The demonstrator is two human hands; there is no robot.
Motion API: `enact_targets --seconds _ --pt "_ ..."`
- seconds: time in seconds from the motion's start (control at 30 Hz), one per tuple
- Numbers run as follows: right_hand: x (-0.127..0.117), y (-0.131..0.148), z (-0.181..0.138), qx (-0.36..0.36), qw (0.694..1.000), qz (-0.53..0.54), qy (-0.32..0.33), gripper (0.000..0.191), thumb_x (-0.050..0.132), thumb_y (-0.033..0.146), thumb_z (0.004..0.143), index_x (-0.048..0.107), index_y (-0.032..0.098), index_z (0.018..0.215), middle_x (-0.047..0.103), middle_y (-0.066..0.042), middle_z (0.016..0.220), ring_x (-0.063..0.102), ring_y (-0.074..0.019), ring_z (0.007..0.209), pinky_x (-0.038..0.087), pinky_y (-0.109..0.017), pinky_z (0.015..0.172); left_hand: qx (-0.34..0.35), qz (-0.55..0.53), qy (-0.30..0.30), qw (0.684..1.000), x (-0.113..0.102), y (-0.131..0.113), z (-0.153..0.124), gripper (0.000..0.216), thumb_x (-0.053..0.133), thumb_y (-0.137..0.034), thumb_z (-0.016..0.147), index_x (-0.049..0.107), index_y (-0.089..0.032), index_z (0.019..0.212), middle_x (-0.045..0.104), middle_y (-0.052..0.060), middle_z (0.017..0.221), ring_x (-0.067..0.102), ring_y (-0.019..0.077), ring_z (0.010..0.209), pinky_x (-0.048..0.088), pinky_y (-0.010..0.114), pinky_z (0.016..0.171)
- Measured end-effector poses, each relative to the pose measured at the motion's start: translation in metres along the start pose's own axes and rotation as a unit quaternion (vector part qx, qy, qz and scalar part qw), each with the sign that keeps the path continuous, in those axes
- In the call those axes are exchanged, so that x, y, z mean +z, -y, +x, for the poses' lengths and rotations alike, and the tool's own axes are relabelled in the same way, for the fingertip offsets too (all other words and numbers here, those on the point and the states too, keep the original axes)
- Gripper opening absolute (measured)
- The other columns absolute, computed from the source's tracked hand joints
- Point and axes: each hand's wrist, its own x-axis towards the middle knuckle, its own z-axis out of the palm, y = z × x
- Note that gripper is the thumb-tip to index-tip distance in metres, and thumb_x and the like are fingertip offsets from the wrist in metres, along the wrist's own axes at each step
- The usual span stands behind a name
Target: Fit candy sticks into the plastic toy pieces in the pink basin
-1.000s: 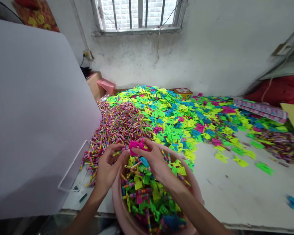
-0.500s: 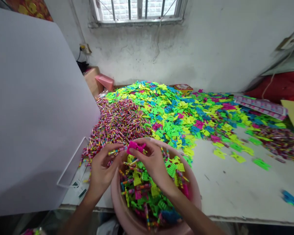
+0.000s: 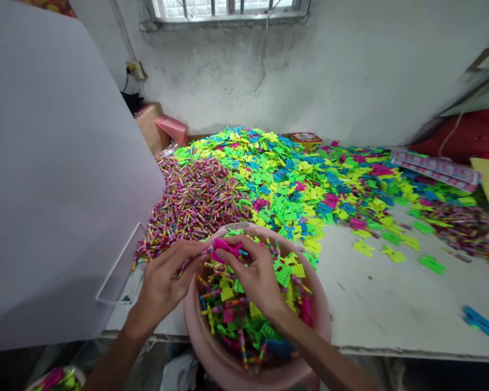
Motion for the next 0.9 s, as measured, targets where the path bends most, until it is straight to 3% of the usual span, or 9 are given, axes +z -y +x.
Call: enact_targets --seconds 0.17,0.33,0.53,0.63,0.73,0.8,0.9 --pt "-0.002 -0.005 0.005 0.064 0.997 0.026 0.043 0.02 0.079 0.041 0.081 0.077 0.024 0.089 0.076 -0.003 0.093 0.068 -0.0255 0.091 0.051 -0.036 0.082 -0.023 -0.057 0.037 0.997 -0.007 0.016 0.007 0.02 0.063 -0.02 0.096 0.07 -0.023 0.114 0.075 0.006 0.103 0.073 0.0174 0.092 0.058 0.027 0.084" --pt "-0.002 -0.009 0.013 0.087 0.993 0.03 0.074 0.023 0.076 0.045 0.081 0.077 0.024 0.09 0.074 -0.002 0.091 0.067 -0.0244 0.089 0.05 -0.035 0.083 -0.027 -0.018 0.043 0.999 0.005 0.022 0.006 0.016 0.061 -0.021 0.096 0.069 -0.022 0.11 0.074 0.005 0.097 0.072 0.0178 0.088 0.058 0.028 0.081" --pt "-0.003 0.007 0.015 0.045 0.997 -0.06 0.023 0.02 0.073 0.043 0.084 0.076 0.023 0.087 0.069 -0.001 0.08 0.061 -0.0214 0.076 0.048 -0.033 0.072 0.073 -0.009 -0.173 0.982 0.025 0.016 -0.012 0.024 0.068 -0.01 0.089 0.065 -0.022 0.11 0.074 0.005 0.096 0.073 0.0178 0.092 0.058 0.03 0.085" --pt "-0.003 0.016 0.01 0.05 0.996 -0.054 0.056 0.018 0.071 0.041 0.086 0.076 0.024 0.089 0.071 -0.001 0.086 0.063 -0.0219 0.082 0.049 -0.033 0.076 -0.045 -0.086 -0.179 0.979 0.025 0.012 -0.011 0.023 0.067 -0.018 0.092 0.066 -0.022 0.115 0.074 0.006 0.105 0.072 0.0188 0.098 0.059 0.029 0.086" --pt "-0.003 0.02 0.005 0.054 0.992 -0.046 0.103 0.017 0.07 0.042 0.087 0.076 0.026 0.09 0.07 -0.001 0.088 0.064 -0.0236 0.088 0.05 -0.034 0.079 -0.183 -0.199 -0.116 0.956 0.019 0.007 -0.005 0.021 0.064 -0.031 0.096 0.068 -0.022 0.114 0.074 0.007 0.11 0.072 0.0199 0.1 0.059 0.026 0.08" --pt "-0.003 0.02 0.002 0.047 0.992 -0.055 0.106 0.016 0.069 0.042 0.088 0.076 0.027 0.089 0.069 -0.001 0.085 0.063 -0.0241 0.088 0.05 -0.034 0.079 -0.202 -0.235 -0.077 0.948 0.014 0.003 -0.003 0.021 0.064 -0.035 0.096 0.071 -0.021 0.11 0.074 0.006 0.103 0.073 0.0197 0.093 0.059 0.024 0.072" --pt "-0.003 0.016 0.0 0.038 0.993 -0.064 0.086 0.015 0.069 0.042 0.088 0.074 0.027 0.086 0.068 -0.001 0.081 0.063 -0.024 0.084 0.051 -0.034 0.075 -0.191 -0.205 -0.053 0.959 0.009 0.0 -0.004 0.02 0.066 -0.033 0.095 0.073 -0.021 0.108 0.075 0.006 0.098 0.073 0.0193 0.088 0.057 0.024 0.07"
